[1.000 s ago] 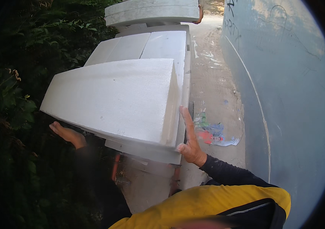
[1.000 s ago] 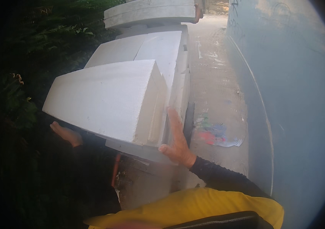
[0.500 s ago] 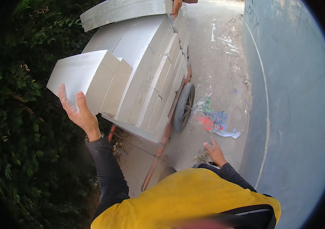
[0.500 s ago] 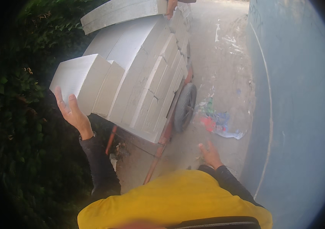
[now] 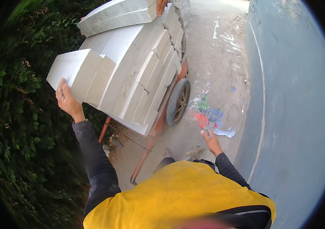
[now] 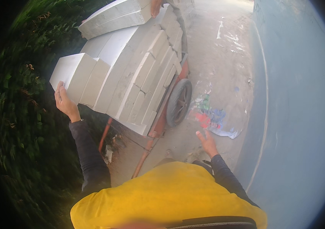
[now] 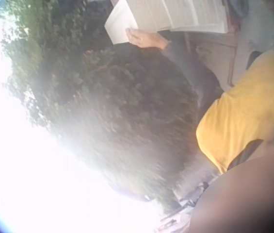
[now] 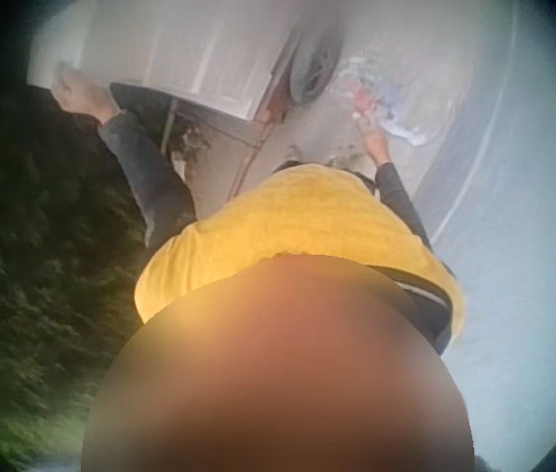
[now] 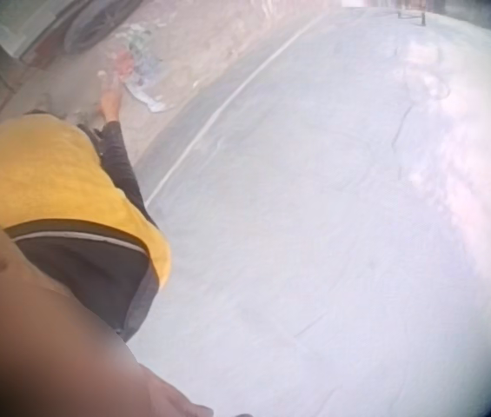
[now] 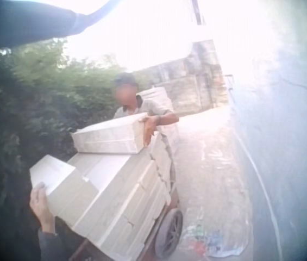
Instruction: The person repeatedly picks up white foam blocks and stacks them onto a wheelbarrow. Another person assists by arranging blocks on the wheelbarrow. The camera wearer also pushes the wheelbarrow along a narrow outdoor path.
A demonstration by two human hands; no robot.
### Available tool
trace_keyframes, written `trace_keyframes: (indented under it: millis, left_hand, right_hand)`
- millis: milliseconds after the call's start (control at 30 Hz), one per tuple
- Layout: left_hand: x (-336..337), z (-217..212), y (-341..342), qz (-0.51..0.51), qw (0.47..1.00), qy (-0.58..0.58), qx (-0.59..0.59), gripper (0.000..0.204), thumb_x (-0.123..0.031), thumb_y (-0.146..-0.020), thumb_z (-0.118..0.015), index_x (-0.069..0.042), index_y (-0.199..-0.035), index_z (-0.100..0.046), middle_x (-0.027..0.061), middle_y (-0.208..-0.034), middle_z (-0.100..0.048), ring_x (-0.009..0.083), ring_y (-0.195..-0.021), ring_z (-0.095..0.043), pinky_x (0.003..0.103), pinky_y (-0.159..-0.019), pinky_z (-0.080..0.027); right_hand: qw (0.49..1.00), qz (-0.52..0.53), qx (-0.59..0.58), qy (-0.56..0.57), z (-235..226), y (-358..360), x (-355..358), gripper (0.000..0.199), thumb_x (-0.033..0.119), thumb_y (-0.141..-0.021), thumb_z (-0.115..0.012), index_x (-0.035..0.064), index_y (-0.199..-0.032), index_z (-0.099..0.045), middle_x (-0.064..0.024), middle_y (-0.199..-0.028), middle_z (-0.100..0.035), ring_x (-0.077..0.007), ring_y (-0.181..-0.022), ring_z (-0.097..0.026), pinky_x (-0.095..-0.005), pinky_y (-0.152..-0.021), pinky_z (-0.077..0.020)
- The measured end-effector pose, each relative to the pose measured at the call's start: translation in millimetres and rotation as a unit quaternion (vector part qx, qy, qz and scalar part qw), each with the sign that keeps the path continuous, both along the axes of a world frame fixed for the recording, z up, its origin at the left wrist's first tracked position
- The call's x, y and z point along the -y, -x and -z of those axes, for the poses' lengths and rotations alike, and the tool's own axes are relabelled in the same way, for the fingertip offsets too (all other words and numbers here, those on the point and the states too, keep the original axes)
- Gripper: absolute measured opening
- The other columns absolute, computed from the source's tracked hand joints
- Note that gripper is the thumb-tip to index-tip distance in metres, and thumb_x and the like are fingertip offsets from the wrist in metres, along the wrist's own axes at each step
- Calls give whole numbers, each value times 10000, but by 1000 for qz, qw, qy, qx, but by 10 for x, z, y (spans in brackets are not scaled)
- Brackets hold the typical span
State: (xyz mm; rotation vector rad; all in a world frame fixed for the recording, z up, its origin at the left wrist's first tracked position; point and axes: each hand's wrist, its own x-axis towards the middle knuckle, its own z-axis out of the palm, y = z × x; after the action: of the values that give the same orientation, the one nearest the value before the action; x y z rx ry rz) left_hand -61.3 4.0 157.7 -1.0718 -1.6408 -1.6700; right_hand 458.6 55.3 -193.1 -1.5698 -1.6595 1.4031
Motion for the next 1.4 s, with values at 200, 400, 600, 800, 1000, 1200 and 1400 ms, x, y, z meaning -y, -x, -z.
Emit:
trace_keyframes:
  millis: [200, 400, 600, 800, 1000, 1200, 1400]
  left_hand:
    - [-7, 15, 18, -1, 1000, -20, 7, 339, -188, -1009, -574, 30, -1236, -704, 122, -1240, -700, 199, -1117, -646, 332, -1009, -473]
    - [-45, 26, -37, 33, 997, -56, 34, 402, -178, -1001, -528, 53, -1307, -650, 148, -1326, -656, 221, -1181, -622, 352, -1033, -464]
    - [-163, 67, -198, 96, 986, -119, 71, 678, -325, -954, -508, 15, -1535, -425, 235, -1520, -455, 349, -1347, -502, 458, -1128, -411]
    - [-214, 133, -251, 92, 984, -118, 95, 808, -498, -937, -488, -14, -1574, -373, 222, -1564, -393, 351, -1386, -465, 469, -1151, -385]
    - [-195, 177, -104, 52, 989, -119, 66, 831, -585, -979, -429, -11, -1576, -367, 200, -1565, -401, 333, -1393, -454, 452, -1159, -368]
    - [-234, 165, -126, 24, 989, -127, 72, 857, -632, -988, -418, -3, -1569, -375, 174, -1581, -403, 304, -1402, -450, 448, -1177, -349]
    - [-304, 101, -153, -5, 990, -122, 71, 882, -668, -983, -398, -3, -1561, -387, 152, -1606, -394, 296, -1427, -428, 449, -1190, -333]
  right_hand:
    - [996, -16, -78, 38, -61, 314, -186, 899, 652, -978, -546, -72, -1502, -442, -280, -1531, -476, -366, -1460, -423, -412, -1203, -300]
    - [970, -41, -229, -66, -844, 1335, -1665, 896, 662, -1014, -453, -81, -1514, -415, -263, -1554, -448, -341, -1479, -391, -402, -1214, -279]
    - [914, 9, -348, -209, -2292, 2413, -3568, 997, 739, -980, -429, -60, -1565, -310, -264, -1598, -368, -352, -1513, -316, -460, -1225, -251]
    - [864, 3, -501, -50, -2847, 2991, -4562, 1146, 854, -924, -333, -35, -1622, -149, -264, -1666, -220, -375, -1548, -220, -576, -1229, -183]
    - [799, 27, -601, -26, -3060, 3590, -4799, 1164, 887, -914, -180, -58, -1592, -213, -255, -1626, -257, -362, -1535, -233, -543, -1221, -236]
    - [784, 0, -595, -178, -3432, 3850, -4687, 1081, 837, -944, -33, -9, -1460, -464, -181, -1312, -645, -216, -1410, -467, -393, -1193, -340]
    - [793, 26, -571, -212, -3153, 3920, -4143, 948, 706, -1042, -55, -56, -1528, -343, -242, -1534, -446, -275, -1464, -406, -386, -1233, -308]
